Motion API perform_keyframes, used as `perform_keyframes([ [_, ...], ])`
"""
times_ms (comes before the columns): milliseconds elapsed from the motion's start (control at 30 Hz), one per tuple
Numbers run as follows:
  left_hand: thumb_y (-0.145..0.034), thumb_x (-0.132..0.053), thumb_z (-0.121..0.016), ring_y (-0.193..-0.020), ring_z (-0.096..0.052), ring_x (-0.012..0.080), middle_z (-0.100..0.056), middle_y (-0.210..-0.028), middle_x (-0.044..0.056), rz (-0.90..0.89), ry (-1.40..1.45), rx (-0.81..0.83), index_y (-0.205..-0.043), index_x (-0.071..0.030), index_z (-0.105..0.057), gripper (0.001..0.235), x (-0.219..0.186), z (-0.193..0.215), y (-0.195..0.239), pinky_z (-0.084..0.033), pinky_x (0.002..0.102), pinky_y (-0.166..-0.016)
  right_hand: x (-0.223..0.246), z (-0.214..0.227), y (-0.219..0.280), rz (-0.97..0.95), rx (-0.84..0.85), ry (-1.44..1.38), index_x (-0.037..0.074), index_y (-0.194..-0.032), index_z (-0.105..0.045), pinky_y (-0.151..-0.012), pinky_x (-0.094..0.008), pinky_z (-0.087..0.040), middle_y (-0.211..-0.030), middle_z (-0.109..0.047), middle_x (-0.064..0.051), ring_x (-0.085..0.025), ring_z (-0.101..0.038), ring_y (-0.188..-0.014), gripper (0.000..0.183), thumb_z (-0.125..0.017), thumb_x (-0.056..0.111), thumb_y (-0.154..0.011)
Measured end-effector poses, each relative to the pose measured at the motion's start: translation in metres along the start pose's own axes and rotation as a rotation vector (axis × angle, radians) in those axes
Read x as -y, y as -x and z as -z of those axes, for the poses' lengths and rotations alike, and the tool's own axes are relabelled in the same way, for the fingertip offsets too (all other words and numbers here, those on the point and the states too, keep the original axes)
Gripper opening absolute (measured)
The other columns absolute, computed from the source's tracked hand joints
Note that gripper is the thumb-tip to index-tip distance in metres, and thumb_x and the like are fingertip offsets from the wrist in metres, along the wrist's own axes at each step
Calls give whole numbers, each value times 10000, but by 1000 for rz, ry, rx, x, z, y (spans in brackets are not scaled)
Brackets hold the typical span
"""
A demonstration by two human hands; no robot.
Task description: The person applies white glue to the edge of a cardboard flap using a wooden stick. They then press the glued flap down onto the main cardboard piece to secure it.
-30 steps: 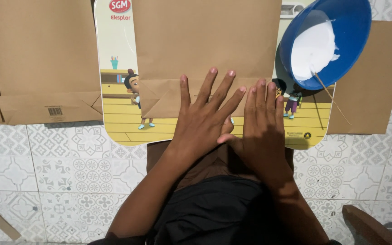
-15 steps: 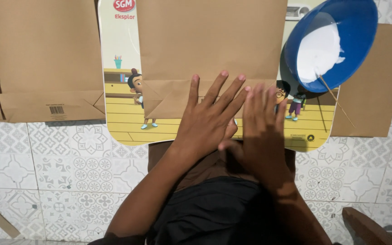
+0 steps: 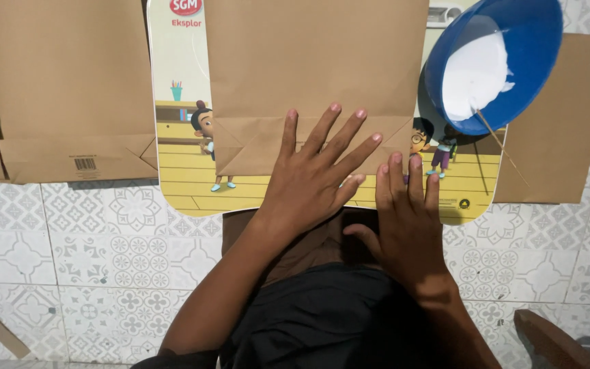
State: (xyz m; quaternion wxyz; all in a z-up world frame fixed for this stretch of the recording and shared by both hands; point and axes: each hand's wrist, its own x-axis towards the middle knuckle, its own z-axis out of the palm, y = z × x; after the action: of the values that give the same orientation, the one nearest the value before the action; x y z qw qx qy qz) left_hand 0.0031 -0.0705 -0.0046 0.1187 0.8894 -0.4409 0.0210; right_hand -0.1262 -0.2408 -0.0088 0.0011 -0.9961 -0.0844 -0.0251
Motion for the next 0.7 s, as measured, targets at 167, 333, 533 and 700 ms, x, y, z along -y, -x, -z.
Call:
perform_keyframes([
  [167,-1088,-616,-523,-1576,-267,324,-342,-1694,33,74,-38,-2,-1626,-205,-405,687,-4,-1,2,-133,710,-1212,1,-7,10,-50,-14,3,-70,-1544,-418,-1242,-587,-263,-1638,-378,-285,-466,-328,-1527,940,-358,703,-1012],
  [333,-1086,-656,-503,-1580,-249,306,-297,-1704,65,125,-141,43,-1638,-144,-355,768,-8,3,13,-193,684,-1223,17,2,2,-121,-50,39,-88,-1511,-439,-1198,-609,-323,-1595,-438,-310,-470,-400,-1498,927,-400,694,-1013],
  [533,-1098,-517,-495,-1576,-275,244,-311,-1699,92,54,-143,83,-1623,-79,-363,696,3,4,23,-227,511,-1275,32,-5,-29,-39,-65,-115,-104,-1528,-413,-1233,-633,-223,-1611,-360,-351,-511,-300,-1523,1011,-292,746,-992],
  [700,-1085,-474,-518,-1573,-296,239,-337,-1692,98,64,-146,60,-1621,-82,-371,680,17,10,33,-212,468,-1283,34,-5,-51,100,-101,-163,-148,-1506,-431,-1256,-557,-258,-1578,-422,-354,-457,-367,-1512,1159,-207,826,-917],
])
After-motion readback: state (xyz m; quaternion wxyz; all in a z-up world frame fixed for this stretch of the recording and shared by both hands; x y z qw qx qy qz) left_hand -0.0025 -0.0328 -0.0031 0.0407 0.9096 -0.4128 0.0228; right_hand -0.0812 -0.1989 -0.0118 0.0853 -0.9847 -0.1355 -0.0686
